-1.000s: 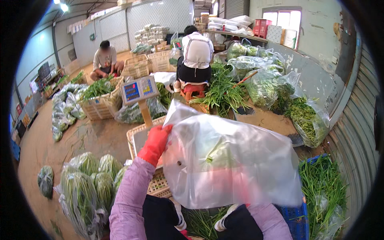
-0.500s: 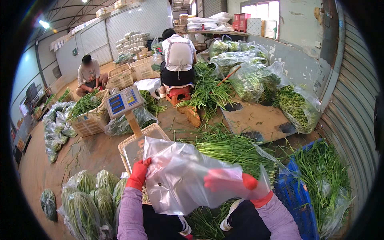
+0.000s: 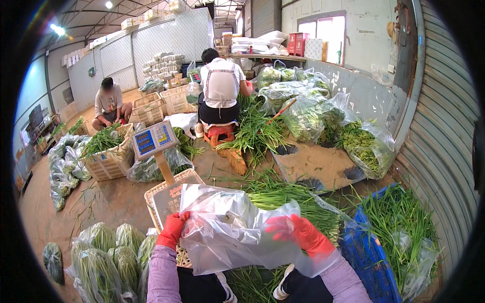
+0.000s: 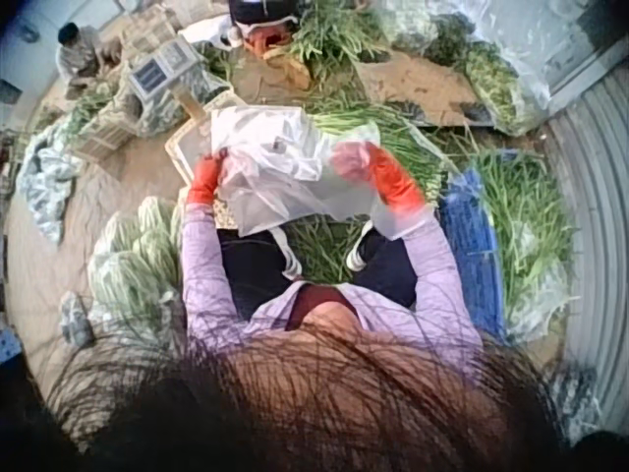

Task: The person, wearing red gloves, sorts through a pile of green vegetables by hand, gathers them into bunches, and places them into plastic bags which are then weighed on a scale.

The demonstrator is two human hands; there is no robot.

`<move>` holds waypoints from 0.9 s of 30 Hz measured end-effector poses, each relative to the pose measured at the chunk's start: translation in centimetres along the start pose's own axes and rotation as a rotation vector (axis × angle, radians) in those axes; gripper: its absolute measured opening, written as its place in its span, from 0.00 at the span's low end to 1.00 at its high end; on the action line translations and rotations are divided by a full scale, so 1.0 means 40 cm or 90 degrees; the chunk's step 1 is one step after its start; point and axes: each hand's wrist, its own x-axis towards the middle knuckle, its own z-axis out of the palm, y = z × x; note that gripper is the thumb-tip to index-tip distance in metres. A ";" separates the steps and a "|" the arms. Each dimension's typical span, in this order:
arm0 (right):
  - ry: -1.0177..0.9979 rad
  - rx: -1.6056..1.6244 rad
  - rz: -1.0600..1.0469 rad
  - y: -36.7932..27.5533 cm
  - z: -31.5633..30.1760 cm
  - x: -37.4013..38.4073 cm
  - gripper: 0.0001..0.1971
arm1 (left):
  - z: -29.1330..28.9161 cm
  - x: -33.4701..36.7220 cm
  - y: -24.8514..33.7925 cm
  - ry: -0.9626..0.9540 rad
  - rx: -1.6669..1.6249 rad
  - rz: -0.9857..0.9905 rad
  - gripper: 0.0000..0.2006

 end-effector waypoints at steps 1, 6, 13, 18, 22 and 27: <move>-0.064 0.083 -0.007 0.010 -0.006 0.006 0.52 | -0.001 -0.005 0.005 0.000 0.005 -0.019 0.13; -0.104 0.218 0.012 0.027 -0.032 0.011 0.54 | 0.012 -0.010 0.016 0.007 0.011 -0.036 0.14; 0.008 0.140 -0.007 0.027 -0.019 0.004 0.25 | 0.007 -0.016 0.017 0.015 0.052 -0.064 0.14; 0.204 0.164 -0.017 0.072 -0.003 0.019 0.11 | -0.054 0.046 -0.071 0.001 0.151 0.005 0.24; 0.239 0.005 0.034 0.099 -0.022 0.020 0.11 | -0.014 -0.022 -0.015 0.118 0.524 0.169 0.47; 0.196 0.007 -0.074 0.163 -0.031 0.045 0.11 | 0.152 -0.136 0.081 0.218 0.471 0.343 0.27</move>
